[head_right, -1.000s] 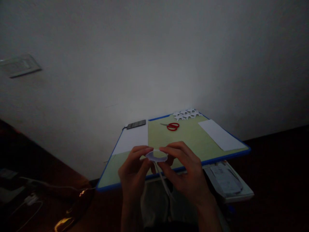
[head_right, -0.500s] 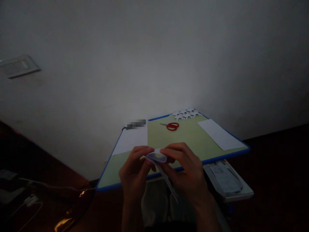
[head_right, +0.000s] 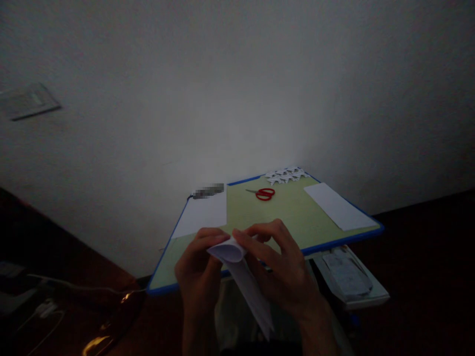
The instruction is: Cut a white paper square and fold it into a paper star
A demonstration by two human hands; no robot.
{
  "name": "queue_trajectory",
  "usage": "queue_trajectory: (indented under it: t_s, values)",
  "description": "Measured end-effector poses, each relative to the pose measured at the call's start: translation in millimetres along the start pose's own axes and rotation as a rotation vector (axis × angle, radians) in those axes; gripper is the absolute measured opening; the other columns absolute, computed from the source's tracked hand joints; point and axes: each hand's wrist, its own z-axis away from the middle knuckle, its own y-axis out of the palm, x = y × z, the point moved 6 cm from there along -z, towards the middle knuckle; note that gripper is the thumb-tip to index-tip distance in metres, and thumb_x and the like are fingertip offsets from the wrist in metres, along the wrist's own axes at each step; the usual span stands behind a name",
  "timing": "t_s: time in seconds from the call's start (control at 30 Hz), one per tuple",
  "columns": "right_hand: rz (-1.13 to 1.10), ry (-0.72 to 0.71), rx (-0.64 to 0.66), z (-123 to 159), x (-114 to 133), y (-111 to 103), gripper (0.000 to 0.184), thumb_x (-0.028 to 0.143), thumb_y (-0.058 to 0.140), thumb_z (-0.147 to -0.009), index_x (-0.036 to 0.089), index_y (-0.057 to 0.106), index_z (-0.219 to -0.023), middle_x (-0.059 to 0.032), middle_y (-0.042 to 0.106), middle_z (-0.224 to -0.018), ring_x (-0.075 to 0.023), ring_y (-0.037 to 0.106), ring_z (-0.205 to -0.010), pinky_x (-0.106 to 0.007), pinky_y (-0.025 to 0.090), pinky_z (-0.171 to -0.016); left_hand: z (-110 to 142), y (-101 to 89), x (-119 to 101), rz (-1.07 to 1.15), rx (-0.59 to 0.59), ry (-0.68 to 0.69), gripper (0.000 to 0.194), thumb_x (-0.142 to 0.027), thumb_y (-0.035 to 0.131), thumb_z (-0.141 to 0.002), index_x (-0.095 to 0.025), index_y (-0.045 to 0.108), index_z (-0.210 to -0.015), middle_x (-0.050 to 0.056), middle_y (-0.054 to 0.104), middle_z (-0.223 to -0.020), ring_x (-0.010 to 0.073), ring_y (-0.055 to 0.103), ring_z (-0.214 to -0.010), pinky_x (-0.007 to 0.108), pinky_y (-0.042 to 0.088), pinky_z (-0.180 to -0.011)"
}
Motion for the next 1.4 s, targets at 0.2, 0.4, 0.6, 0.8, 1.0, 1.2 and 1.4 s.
queue_trajectory:
  t_s: [0.2,0.4,0.6,0.8,1.0,1.2,1.4]
  values:
    - [0.048,-0.016,-0.046,1.7,-0.1,2.4,0.072,0.008,0.072,-0.095,0.039,0.052,-0.156,-0.0059,0.061,-0.11,-0.0217,0.064,-0.092,-0.035,0.062,-0.075,1.4,1.4,-1.4,0.03,0.018,-0.008,0.013,-0.023,0.079,-0.096,-0.024,0.082,-0.108,0.003,0.071,-0.099,0.0122,0.07,-0.079,0.021,0.059,-0.066]
    - [0.044,0.019,-0.08,1.4,-0.4,2.3,0.058,0.014,0.071,-0.097,0.038,0.059,-0.148,-0.0054,0.061,-0.106,-0.0214,0.067,-0.089,-0.035,0.064,-0.073,1.2,3.2,-3.3,-0.068,0.062,0.021,0.018,-0.025,0.08,-0.095,-0.024,0.081,-0.113,0.006,0.074,-0.104,0.0174,0.071,-0.095,0.026,0.059,-0.08]
    - [-0.067,0.082,0.002,2.8,3.2,0.1,0.057,0.015,0.068,-0.097,0.033,0.059,-0.151,-0.0096,0.062,-0.12,-0.0245,0.068,-0.105,-0.036,0.064,-0.081,1.9,0.3,-1.6,-0.127,0.082,0.044,0.021,-0.028,0.077,-0.097,-0.027,0.081,-0.118,0.006,0.078,-0.107,0.0191,0.072,-0.095,0.029,0.059,-0.082]
    - [-0.112,0.086,-0.006,3.6,5.5,-5.5,0.06,0.013,0.071,-0.097,0.036,0.06,-0.151,-0.0071,0.065,-0.122,-0.0224,0.068,-0.107,-0.034,0.064,-0.084,3.0,-1.5,-3.8,-0.146,0.099,0.082,0.028,-0.023,0.075,-0.099,-0.031,0.08,-0.126,0.005,0.078,-0.112,0.0186,0.072,-0.1,0.029,0.059,-0.085]
    - [-0.107,0.103,-0.034,2.3,1.4,-6.4,0.057,0.01,0.07,-0.097,0.035,0.059,-0.147,-0.0062,0.07,-0.123,-0.0221,0.072,-0.109,-0.034,0.065,-0.083,1.6,-1.8,-8.7,-0.205,0.102,0.103,0.026,-0.019,0.074,-0.099,-0.03,0.082,-0.121,0.004,0.078,-0.11,0.0177,0.072,-0.1,0.029,0.06,-0.087]
    - [-0.176,0.146,-0.067,3.2,-0.7,-5.9,0.046,0.01,0.074,-0.095,0.033,0.064,-0.133,-0.0053,0.072,-0.12,-0.0231,0.073,-0.11,-0.035,0.065,-0.082,4.7,-4.4,-8.7,-0.243,0.078,0.083,0.03,-0.017,0.075,-0.097,-0.032,0.081,-0.123,0.004,0.078,-0.107,0.0192,0.074,-0.091,0.034,0.063,-0.083]
    - [-0.214,0.156,-0.08,3.5,-1.8,-5.6,0.043,0.009,0.074,-0.095,0.031,0.064,-0.131,-0.0052,0.072,-0.118,-0.0222,0.074,-0.106,-0.035,0.064,-0.079,5.3,-5.1,-10.0,-0.232,0.083,0.082,0.03,-0.018,0.074,-0.098,-0.033,0.081,-0.123,0.004,0.077,-0.109,0.0188,0.073,-0.09,0.034,0.064,-0.081]
